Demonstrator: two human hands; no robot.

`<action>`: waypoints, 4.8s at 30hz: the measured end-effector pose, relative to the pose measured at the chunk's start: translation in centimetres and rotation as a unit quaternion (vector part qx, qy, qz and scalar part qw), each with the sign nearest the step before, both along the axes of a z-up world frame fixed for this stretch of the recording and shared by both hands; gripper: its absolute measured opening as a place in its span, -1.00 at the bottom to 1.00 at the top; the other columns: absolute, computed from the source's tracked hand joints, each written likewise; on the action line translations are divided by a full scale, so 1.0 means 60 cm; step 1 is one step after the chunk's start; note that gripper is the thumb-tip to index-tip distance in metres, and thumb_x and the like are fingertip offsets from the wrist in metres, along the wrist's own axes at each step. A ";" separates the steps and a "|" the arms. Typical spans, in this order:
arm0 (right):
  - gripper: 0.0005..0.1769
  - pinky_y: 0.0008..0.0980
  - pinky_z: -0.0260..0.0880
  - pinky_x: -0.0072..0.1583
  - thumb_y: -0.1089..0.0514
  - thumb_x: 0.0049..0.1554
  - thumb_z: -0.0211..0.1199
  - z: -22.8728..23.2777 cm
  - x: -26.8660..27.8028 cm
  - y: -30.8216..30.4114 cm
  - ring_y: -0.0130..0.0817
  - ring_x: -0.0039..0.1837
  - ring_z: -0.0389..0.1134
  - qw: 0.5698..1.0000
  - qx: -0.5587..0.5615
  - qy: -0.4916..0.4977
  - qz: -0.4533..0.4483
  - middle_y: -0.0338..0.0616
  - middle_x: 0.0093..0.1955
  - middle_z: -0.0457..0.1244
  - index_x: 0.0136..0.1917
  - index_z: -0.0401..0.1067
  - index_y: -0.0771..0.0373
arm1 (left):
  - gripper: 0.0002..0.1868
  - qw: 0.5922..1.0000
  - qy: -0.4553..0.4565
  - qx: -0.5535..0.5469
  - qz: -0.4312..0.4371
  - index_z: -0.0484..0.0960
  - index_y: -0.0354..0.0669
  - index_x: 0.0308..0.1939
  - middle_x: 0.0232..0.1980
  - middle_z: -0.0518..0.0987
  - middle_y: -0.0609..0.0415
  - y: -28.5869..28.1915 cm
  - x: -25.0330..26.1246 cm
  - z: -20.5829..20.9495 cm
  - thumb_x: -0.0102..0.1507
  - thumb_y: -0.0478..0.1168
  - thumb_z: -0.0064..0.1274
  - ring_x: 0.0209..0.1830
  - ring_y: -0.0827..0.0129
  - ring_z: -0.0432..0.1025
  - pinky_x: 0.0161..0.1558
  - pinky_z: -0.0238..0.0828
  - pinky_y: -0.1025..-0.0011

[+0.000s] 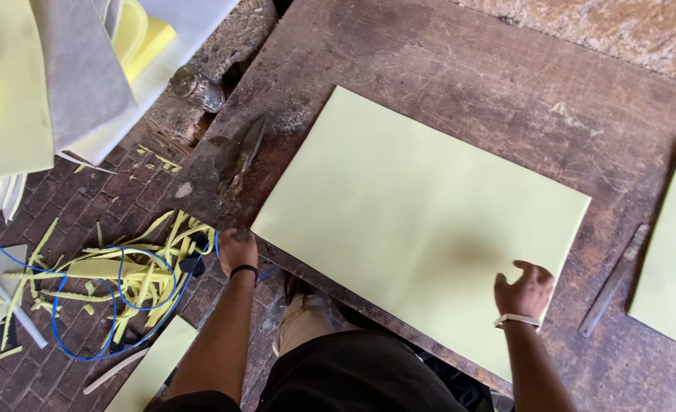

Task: The person cuts a large sheet of black fabric using shears, then sprays a yellow foam sheet with a spray gun. They repeat the cutting and spraying process on additional sheets, handling the materials on a wooden workbench.

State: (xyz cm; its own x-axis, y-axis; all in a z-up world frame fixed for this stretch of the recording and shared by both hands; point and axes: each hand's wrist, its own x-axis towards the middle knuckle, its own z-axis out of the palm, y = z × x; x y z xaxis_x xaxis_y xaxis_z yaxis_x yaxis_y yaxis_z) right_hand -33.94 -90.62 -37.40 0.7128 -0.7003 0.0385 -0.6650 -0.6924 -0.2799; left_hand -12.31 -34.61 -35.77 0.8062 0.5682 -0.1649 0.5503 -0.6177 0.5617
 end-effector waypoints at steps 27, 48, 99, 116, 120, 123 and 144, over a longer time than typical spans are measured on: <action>-0.24 -0.15 0.35 0.43 -0.07 0.16 0.30 0.102 0.653 0.699 -0.02 0.44 0.32 0.896 0.300 0.275 0.177 -0.02 0.52 0.21 0.59 0.17 -0.13 | 0.49 0.936 -0.137 -0.155 -0.285 -0.18 -0.16 0.55 0.57 -0.01 -0.30 0.215 0.689 0.025 -0.18 -0.16 0.66 0.52 -0.15 0.03 0.47 0.03 -0.11; 0.26 -0.04 0.14 0.46 -0.13 0.00 0.47 0.233 0.652 0.920 0.07 0.56 0.08 0.861 0.359 -0.022 0.360 0.18 0.63 -0.09 0.63 -0.30 0.28 | 0.06 0.894 -0.211 -0.035 -0.393 0.30 -0.12 0.35 0.23 0.50 -0.10 0.284 0.579 0.433 -0.12 0.05 0.54 0.20 0.10 0.45 0.24 0.34 0.09; -0.79 -0.38 0.47 -0.29 0.23 0.18 0.34 0.231 0.444 0.326 -0.37 -0.34 0.39 0.779 0.462 -0.405 -0.123 -0.10 -0.26 0.34 0.03 0.41 0.39 | -0.80 0.711 0.368 -0.355 -0.482 0.75 -0.14 -0.15 -0.45 0.62 0.18 0.155 0.145 0.085 0.22 -0.13 0.26 -0.58 0.63 0.32 -0.52 0.23 0.59; -0.81 -0.39 0.48 -0.27 0.24 0.21 0.32 0.236 0.108 0.000 -0.41 -0.29 0.41 0.784 0.354 -0.457 -0.226 -0.13 -0.24 0.35 0.02 0.41 0.39 | -0.69 0.665 0.457 -0.277 -0.523 0.74 -0.23 -0.28 -0.64 0.47 0.21 -0.096 -0.001 0.075 0.29 -0.02 0.21 -0.70 0.59 0.22 -0.61 0.09 0.56; -0.79 -0.38 0.44 -0.28 0.23 0.22 0.32 0.239 0.043 -0.052 -0.38 -0.29 0.40 0.788 0.328 -0.467 -0.230 -0.10 -0.22 0.36 0.04 0.41 0.41 | -0.60 0.669 0.462 -0.280 -0.511 0.76 -0.28 -0.28 -0.64 0.44 0.21 -0.107 -0.022 0.060 0.32 0.04 0.17 -0.70 0.56 0.24 -0.59 0.14 0.54; -0.78 -0.37 0.44 -0.28 0.24 0.20 0.32 0.243 0.006 -0.073 -0.37 -0.30 0.40 0.782 0.329 -0.475 -0.232 -0.09 -0.22 0.37 0.07 0.41 0.38 | -0.57 0.699 0.447 -0.261 -0.493 0.76 -0.30 -0.27 -0.61 0.46 0.20 -0.119 -0.036 0.058 0.32 0.06 0.17 -0.68 0.57 0.25 -0.58 0.17 0.54; -0.71 -0.36 0.43 -0.22 0.22 0.25 0.35 0.204 -0.337 0.265 -0.38 -0.26 0.40 0.796 0.336 -0.369 -0.341 -0.12 -0.21 0.36 0.13 0.43 0.49 | -0.78 0.688 0.354 -0.234 -0.589 0.77 -0.22 -0.17 -0.37 0.66 0.19 -0.109 -0.102 0.074 0.16 -0.20 0.33 -0.44 0.53 0.40 -0.31 0.40 0.49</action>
State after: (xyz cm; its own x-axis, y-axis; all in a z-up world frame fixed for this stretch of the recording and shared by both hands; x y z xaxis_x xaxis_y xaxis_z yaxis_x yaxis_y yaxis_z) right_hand -54.15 -74.69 -25.15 0.1143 -0.9541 -0.2770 -0.3041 0.2319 -0.9240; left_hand -18.42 -41.15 -31.33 0.2854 -0.6600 -0.6949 0.0605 -0.7113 0.7003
